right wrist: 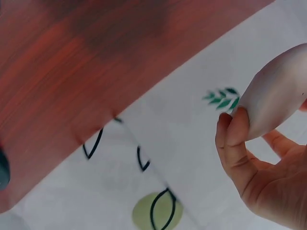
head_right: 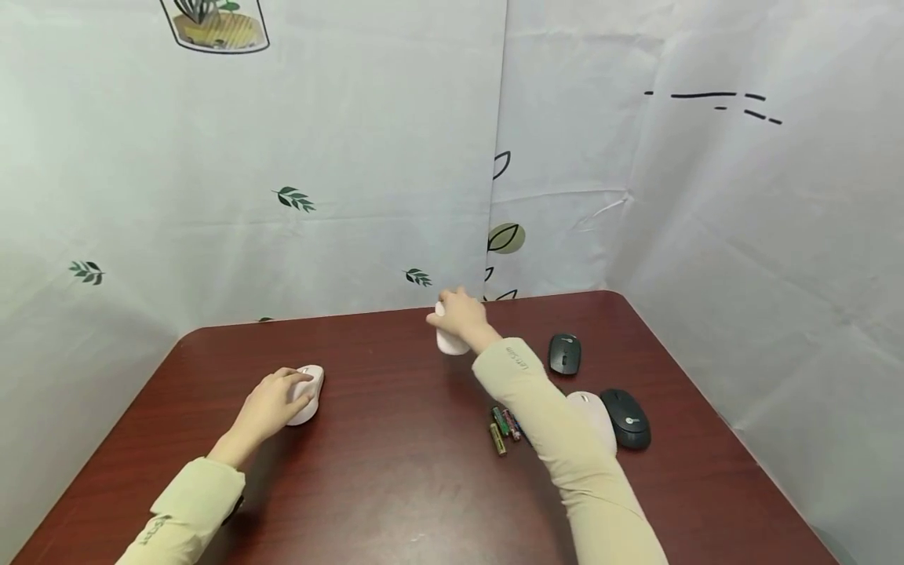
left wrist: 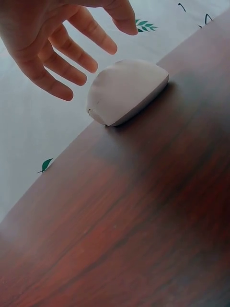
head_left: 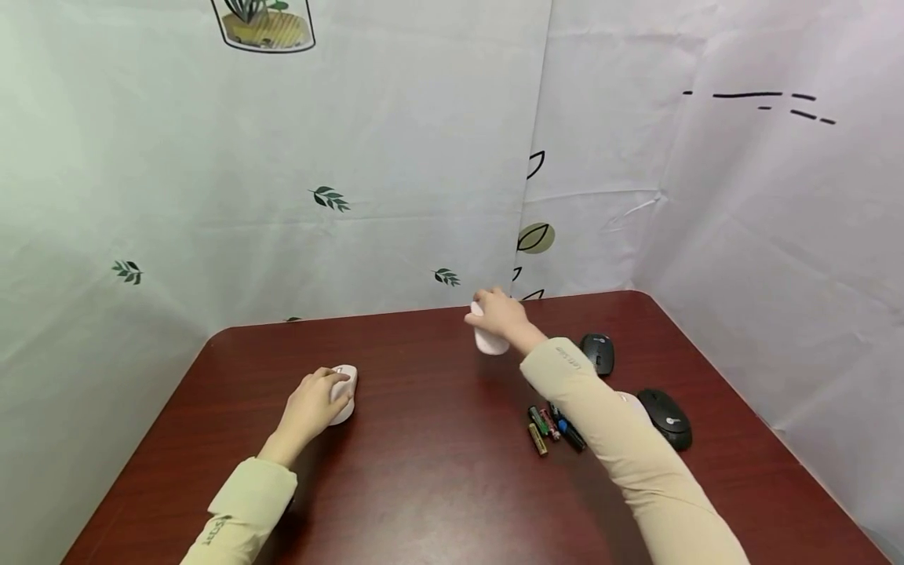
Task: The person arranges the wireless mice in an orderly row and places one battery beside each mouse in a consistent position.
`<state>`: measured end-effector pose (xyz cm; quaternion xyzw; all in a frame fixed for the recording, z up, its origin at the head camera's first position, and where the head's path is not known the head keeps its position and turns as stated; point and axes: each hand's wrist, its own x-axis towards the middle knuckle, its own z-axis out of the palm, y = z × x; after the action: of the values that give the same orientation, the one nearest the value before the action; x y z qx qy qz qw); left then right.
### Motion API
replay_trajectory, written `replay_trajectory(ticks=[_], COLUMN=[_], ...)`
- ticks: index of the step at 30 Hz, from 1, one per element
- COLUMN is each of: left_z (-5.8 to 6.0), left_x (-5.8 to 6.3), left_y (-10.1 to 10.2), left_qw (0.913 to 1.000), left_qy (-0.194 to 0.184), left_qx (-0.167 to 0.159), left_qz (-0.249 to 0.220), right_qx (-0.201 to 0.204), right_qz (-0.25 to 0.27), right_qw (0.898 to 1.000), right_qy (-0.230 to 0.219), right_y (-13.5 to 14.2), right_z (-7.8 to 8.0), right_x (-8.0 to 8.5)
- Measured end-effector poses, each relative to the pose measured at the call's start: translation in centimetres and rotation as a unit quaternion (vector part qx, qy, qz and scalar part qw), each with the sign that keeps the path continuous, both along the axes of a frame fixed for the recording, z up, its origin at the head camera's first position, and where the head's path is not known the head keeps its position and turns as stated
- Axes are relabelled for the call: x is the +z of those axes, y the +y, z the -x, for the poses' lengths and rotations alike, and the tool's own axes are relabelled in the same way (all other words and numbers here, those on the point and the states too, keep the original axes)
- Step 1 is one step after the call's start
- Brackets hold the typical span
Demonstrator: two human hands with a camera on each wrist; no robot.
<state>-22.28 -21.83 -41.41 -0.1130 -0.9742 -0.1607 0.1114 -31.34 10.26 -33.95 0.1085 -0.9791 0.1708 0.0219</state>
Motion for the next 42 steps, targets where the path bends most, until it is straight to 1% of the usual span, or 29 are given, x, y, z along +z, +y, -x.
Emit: replay_trajectory(ticks=[5, 8, 14, 18, 21, 24, 28, 32, 36, 42], left_z=[-0.1, -0.3, -0.2, -0.1, -0.1, -0.1, -0.1, 0.0, 0.1, 0.3], left_x=[-0.3, -0.4, 0.2, 0.5, 0.6, 0.7, 0.5, 0.4, 0.7, 0.8], left_y=[0.1, 0.0, -0.1, 0.0, 0.0, 0.0, 0.0, 0.2, 0.4, 0.6], left_qw=[0.9999, 0.9998, 1.0000, 1.0000, 1.0000, 1.0000, 0.9999, 1.0000, 1.0000, 1.0000], left_qy=[-0.011, -0.018, -0.001, 0.003, 0.004, 0.001, -0.006, -0.007, -0.005, -0.005], left_qx=[0.001, 0.003, 0.004, 0.001, 0.001, 0.004, 0.008, 0.004, 0.002, 0.003], left_qz=[-0.002, 0.001, -0.003, -0.006, -0.004, -0.003, -0.004, -0.002, 0.002, 0.004], right_qx=[-0.008, -0.006, 0.010, 0.017, 0.013, 0.009, 0.010, 0.013, 0.011, 0.018], right_qz=[0.005, 0.005, 0.029, 0.046, 0.050, 0.040, 0.026, 0.009, 0.000, -0.022], right_qw=[1.000, 0.999, 0.999, 0.997, 0.997, 0.997, 0.996, 0.996, 0.997, 0.995], right_qy=[-0.020, -0.033, -0.038, -0.053, -0.061, -0.071, -0.086, -0.086, -0.082, -0.095], right_y=[-3.1, -4.8, -8.2, -9.8, -10.6, -11.2, -11.7, -12.1, -12.4, -12.9], right_z=[-0.2, -0.4, -0.5, -0.6, -0.7, -0.7, -1.0, -1.4, -1.5, -1.6], right_x=[-1.4, -2.2, -3.6, -4.7, -5.4, -6.0, -6.9, -7.7, -7.9, -7.9])
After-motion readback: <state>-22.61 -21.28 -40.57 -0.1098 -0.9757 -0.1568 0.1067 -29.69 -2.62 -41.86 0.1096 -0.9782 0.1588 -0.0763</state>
